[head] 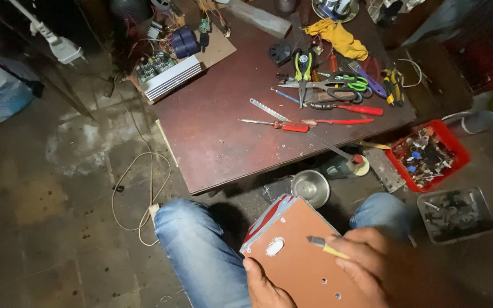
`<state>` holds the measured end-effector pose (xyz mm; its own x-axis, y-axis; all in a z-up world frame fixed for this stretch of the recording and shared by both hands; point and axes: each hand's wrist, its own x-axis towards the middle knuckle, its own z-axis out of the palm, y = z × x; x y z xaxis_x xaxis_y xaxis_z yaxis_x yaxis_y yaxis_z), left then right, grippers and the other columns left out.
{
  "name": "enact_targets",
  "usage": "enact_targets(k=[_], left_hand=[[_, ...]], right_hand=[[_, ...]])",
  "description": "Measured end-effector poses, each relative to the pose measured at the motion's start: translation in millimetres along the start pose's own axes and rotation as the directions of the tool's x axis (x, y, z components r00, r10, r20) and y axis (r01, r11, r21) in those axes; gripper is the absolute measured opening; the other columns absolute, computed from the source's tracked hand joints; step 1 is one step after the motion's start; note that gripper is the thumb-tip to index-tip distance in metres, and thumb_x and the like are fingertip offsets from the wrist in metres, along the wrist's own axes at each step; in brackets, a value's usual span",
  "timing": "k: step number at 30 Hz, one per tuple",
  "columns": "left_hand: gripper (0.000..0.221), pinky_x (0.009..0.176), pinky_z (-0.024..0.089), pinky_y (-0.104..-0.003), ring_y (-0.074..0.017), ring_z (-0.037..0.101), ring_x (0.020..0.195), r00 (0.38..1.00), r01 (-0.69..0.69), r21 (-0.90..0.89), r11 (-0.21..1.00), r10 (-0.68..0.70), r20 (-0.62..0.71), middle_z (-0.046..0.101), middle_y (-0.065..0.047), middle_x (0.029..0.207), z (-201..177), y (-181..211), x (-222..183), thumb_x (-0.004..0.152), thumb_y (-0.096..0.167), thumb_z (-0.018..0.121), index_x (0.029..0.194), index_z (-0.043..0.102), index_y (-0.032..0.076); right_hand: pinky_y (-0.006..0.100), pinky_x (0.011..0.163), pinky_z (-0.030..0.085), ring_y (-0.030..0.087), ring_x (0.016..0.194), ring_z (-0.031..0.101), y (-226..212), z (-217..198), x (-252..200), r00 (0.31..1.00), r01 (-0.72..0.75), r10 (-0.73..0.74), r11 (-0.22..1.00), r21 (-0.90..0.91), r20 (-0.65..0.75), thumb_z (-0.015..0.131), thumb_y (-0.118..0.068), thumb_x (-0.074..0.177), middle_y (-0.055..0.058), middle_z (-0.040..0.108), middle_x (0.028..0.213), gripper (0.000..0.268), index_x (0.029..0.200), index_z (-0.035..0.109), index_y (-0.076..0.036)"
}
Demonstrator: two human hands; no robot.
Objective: Assembling a custom enclosure by screwing a brown plate to a white and red box and applying adhesive.
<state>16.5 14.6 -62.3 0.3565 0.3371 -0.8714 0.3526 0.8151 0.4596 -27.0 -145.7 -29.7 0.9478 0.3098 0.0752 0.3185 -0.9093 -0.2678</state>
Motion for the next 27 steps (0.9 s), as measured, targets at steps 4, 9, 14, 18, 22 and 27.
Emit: enact_targets(k=[4, 9, 14, 18, 22, 27], left_hand=[[0.063, 0.076, 0.053, -0.053, -0.0456, 0.067, 0.092, 0.998, 0.064, 0.035, 0.997, -0.065, 0.023, 0.072, -0.032, 0.105, -2.5, 5.4, 2.7, 0.103, 0.043, 0.035, 0.123, 0.067, -0.008], [0.062, 0.083, 0.052, -0.049, -0.041, 0.068, 0.101, 0.996, 0.051, 0.065, 0.997, -0.056, 0.076, 0.074, -0.03, 0.11, -6.5, 6.9, 7.5, 0.104, 0.04, 0.034, 0.121, 0.069, -0.008], [0.057, 0.081, 0.051, -0.049, -0.0418, 0.067, 0.096, 0.995, 0.021, 0.043, 0.999, -0.025, 0.1, 0.073, -0.031, 0.106, -5.4, 10.2, 1.4, 0.1, 0.036, 0.039, 0.118, 0.069, -0.009], [0.053, 0.079, 0.051, -0.049, -0.0424, 0.067, 0.093, 0.993, -0.008, 0.046, 0.999, 0.003, 0.12, 0.073, -0.032, 0.103, -5.2, 11.6, -2.9, 0.097, 0.032, 0.044, 0.116, 0.07, -0.01], [0.049, 0.077, 0.051, -0.049, -0.043, 0.067, 0.089, 0.99, -0.038, 0.043, 0.998, 0.031, 0.135, 0.072, -0.033, 0.1, -5.4, 14.1, -6.5, 0.094, 0.029, 0.048, 0.113, 0.07, -0.011], [0.044, 0.075, 0.051, -0.05, -0.0437, 0.066, 0.084, 0.986, -0.067, 0.029, 0.997, 0.062, 0.153, 0.072, -0.033, 0.096, -3.2, 18.2, -10.2, 0.091, 0.024, 0.054, 0.11, 0.07, -0.012]], right_hand=[[0.035, 0.083, 0.056, 0.014, 0.11, 0.066, 19.5, 4.4, 11.6, 0.858, -0.511, 0.482, 0.838, 0.192, 0.18, 0.06, -0.039, 0.082, -0.005, 0.07, 0.115, 0.047, 0.128, 0.065, -0.03], [0.031, 0.1, 0.051, 0.012, 0.117, 0.073, 57.2, 30.9, 6.8, 0.615, -0.788, 0.681, 0.517, 0.334, 0.397, 0.051, -0.039, 0.085, -0.004, 0.078, 0.124, 0.047, 0.124, 0.071, -0.023], [0.029, 0.098, 0.052, 0.011, 0.115, 0.073, 47.4, 43.5, 8.3, 0.671, -0.74, 0.631, 0.538, 0.404, 0.388, 0.052, -0.036, 0.087, -0.004, 0.079, 0.122, 0.044, 0.123, 0.072, -0.021], [0.027, 0.097, 0.052, 0.009, 0.113, 0.074, 47.3, 60.1, -4.4, 0.705, -0.705, 0.598, 0.534, 0.467, 0.381, 0.053, -0.035, 0.088, -0.004, 0.08, 0.121, 0.042, 0.122, 0.073, -0.02], [0.026, 0.095, 0.053, 0.008, 0.11, 0.074, 37.0, 51.9, 1.9, 0.741, -0.665, 0.559, 0.529, 0.527, 0.373, 0.053, -0.033, 0.09, -0.005, 0.08, 0.119, 0.04, 0.122, 0.073, -0.019], [0.024, 0.093, 0.054, 0.006, 0.108, 0.075, 38.1, 59.1, 1.6, 0.785, -0.61, 0.507, 0.528, 0.591, 0.356, 0.054, -0.031, 0.091, -0.005, 0.081, 0.117, 0.038, 0.12, 0.074, -0.017]])
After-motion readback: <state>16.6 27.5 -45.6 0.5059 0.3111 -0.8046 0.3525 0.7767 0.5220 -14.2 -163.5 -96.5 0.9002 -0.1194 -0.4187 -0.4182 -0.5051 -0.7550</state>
